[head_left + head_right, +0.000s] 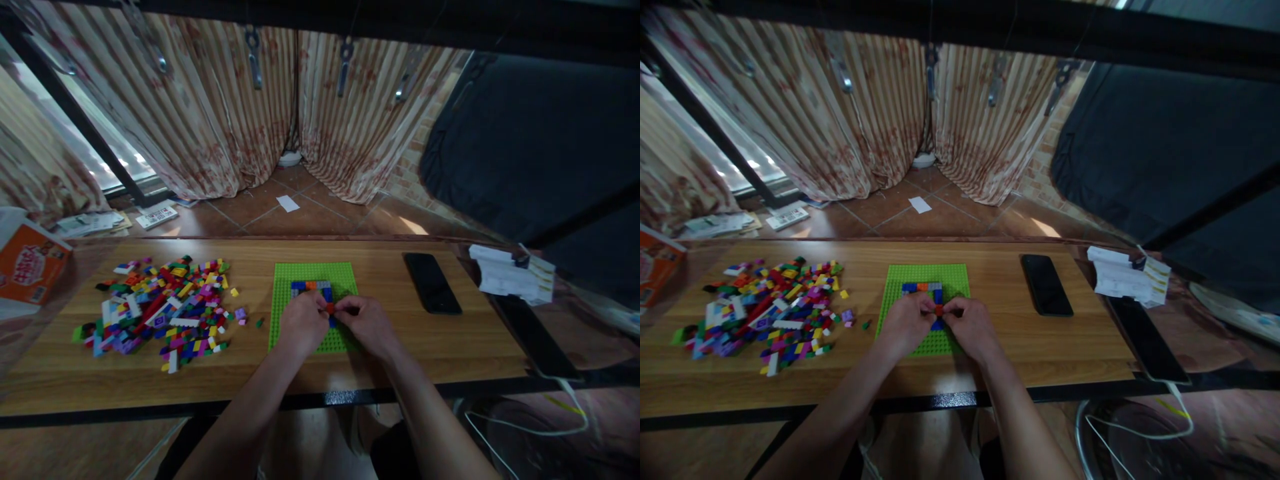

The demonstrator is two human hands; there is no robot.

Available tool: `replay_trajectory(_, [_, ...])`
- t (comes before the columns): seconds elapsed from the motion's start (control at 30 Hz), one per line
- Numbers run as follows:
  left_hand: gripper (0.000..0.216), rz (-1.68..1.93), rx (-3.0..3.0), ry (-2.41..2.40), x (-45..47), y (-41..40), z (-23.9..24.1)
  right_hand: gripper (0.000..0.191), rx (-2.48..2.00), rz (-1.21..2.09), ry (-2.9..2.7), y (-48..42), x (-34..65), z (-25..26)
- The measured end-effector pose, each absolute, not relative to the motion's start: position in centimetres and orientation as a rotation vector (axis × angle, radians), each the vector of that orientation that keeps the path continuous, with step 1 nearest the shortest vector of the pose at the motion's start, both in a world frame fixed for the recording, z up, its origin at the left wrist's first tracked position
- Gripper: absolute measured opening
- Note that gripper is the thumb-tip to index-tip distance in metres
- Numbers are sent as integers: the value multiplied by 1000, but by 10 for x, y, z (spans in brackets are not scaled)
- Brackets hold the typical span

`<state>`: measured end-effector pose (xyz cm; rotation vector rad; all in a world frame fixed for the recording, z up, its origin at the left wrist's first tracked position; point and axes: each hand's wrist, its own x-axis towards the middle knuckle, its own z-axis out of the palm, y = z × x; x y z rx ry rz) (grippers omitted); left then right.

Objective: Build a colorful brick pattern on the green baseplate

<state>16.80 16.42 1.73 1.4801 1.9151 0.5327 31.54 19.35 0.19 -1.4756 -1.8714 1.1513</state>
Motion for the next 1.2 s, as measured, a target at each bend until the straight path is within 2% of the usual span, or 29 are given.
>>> replay_trajectory(0.4, [18, 488, 1512, 1930, 168, 166, 17, 13, -1469, 1183, -1855, 191, 312, 4])
replay_trajectory(0.67, [14, 566, 1524, 1825, 161, 169, 9, 12, -1348, 1237, -1858, 194, 320, 2])
replay_trajectory(1.2, [9, 595, 1506, 1848, 161, 170, 2, 12, -1401, 1228, -1851, 194, 317, 3])
